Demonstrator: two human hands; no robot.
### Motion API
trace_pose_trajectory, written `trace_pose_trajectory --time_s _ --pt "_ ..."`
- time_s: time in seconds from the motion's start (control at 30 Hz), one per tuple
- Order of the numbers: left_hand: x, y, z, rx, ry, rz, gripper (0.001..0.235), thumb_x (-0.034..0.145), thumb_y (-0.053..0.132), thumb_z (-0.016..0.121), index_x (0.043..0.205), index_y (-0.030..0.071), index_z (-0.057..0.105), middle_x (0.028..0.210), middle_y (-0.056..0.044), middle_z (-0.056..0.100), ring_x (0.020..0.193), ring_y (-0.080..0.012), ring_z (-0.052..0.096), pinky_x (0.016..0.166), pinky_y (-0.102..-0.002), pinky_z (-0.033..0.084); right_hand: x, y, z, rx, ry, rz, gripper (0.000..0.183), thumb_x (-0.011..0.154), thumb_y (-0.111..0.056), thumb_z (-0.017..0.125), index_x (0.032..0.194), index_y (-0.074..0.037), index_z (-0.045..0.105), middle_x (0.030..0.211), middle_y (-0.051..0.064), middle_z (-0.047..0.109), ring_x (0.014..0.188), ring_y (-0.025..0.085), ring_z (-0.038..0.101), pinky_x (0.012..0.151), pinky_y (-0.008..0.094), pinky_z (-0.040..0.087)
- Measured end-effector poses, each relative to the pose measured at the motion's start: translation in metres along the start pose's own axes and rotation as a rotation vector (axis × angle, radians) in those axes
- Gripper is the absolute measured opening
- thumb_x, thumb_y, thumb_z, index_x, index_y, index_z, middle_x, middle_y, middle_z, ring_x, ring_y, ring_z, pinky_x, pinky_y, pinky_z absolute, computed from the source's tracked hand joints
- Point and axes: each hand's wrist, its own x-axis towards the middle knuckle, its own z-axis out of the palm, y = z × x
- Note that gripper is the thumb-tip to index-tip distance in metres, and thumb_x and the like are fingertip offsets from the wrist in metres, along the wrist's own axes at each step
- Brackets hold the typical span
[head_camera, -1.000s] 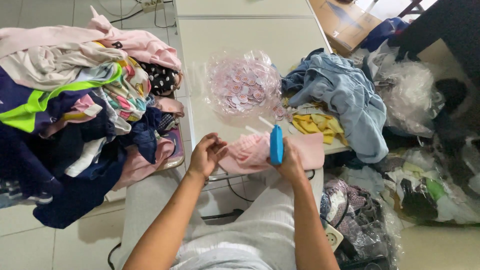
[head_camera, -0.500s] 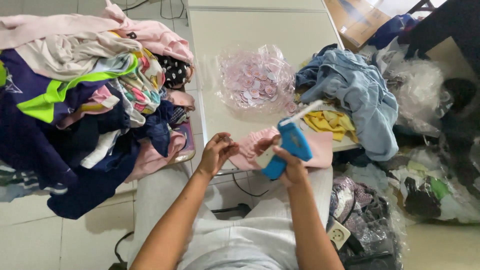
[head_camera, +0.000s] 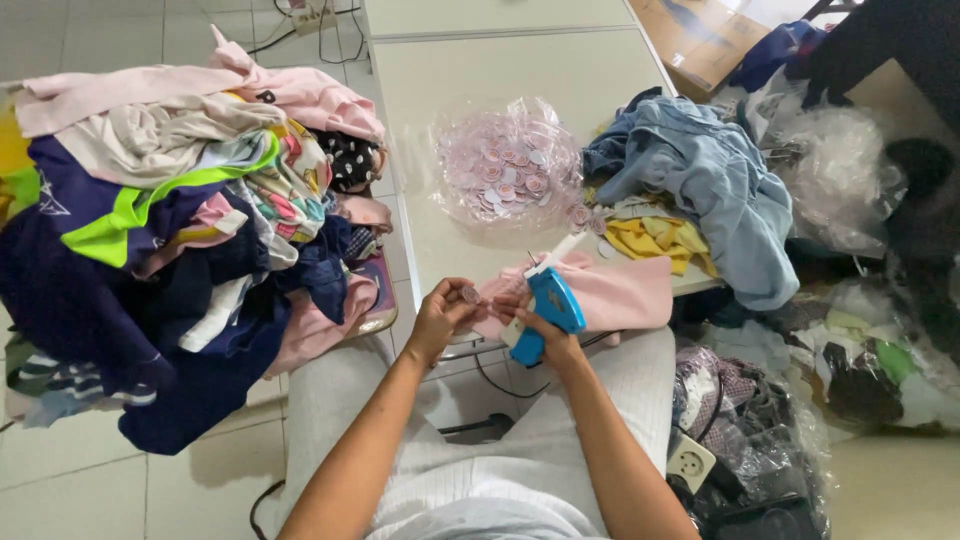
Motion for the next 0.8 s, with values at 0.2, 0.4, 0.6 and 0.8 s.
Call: trace_pose_trajectory --time_s 0.2,0.4,0.6,0.8 --pt "-0.004 0.004 0.005 0.101 0.006 0.022 0.02 0.091 -0.007 0.067 0.109 0.001 0.066 0.095 -0.01 0.069 0.09 -0.0216 0.075 0.079 -0.037 0.067 -0.002 -0.001 0.003 -0.025 -0.021 0.006 0.022 0.085 -0.01 0.081 0.096 -0.001 0.063 0.105 0.021 0.076 0.105 0.034 0.073 0.097 0.054 0.058" --pt "0.005 -0.009 -0.004 0.125 0.051 0.017 0.021 0.088 -0.003 0.074 0.108 0.003 0.07 0.093 -0.006 0.068 0.085 -0.0165 0.072 0.075 -0.033 0.067 -0.003 -0.012 0.008 -0.21 0.028 -0.006 0.028 0.08 -0.012 0.088 0.096 -0.003 0.067 0.101 0.019 0.075 0.099 0.038 0.073 0.095 0.062 0.057" --pt "0.011 -0.013 -0.007 0.103 0.058 -0.006 0.022 0.087 -0.004 0.07 0.108 0.003 0.072 0.092 -0.005 0.066 0.084 -0.0163 0.071 0.073 -0.032 0.067 -0.007 -0.013 0.004 -0.365 0.027 0.034 0.031 0.08 -0.019 0.09 0.1 -0.003 0.073 0.102 0.019 0.077 0.101 0.036 0.073 0.097 0.059 0.055" --pt "0.01 -0.012 -0.005 0.025 0.075 -0.025 0.018 0.091 -0.008 0.065 0.105 0.0 0.072 0.09 -0.011 0.066 0.087 -0.0261 0.074 0.081 -0.041 0.066 -0.022 -0.012 0.012 -0.473 -0.028 -0.01 0.034 0.081 -0.025 0.09 0.102 -0.001 0.076 0.096 0.018 0.075 0.094 0.03 0.067 0.093 0.058 0.051"
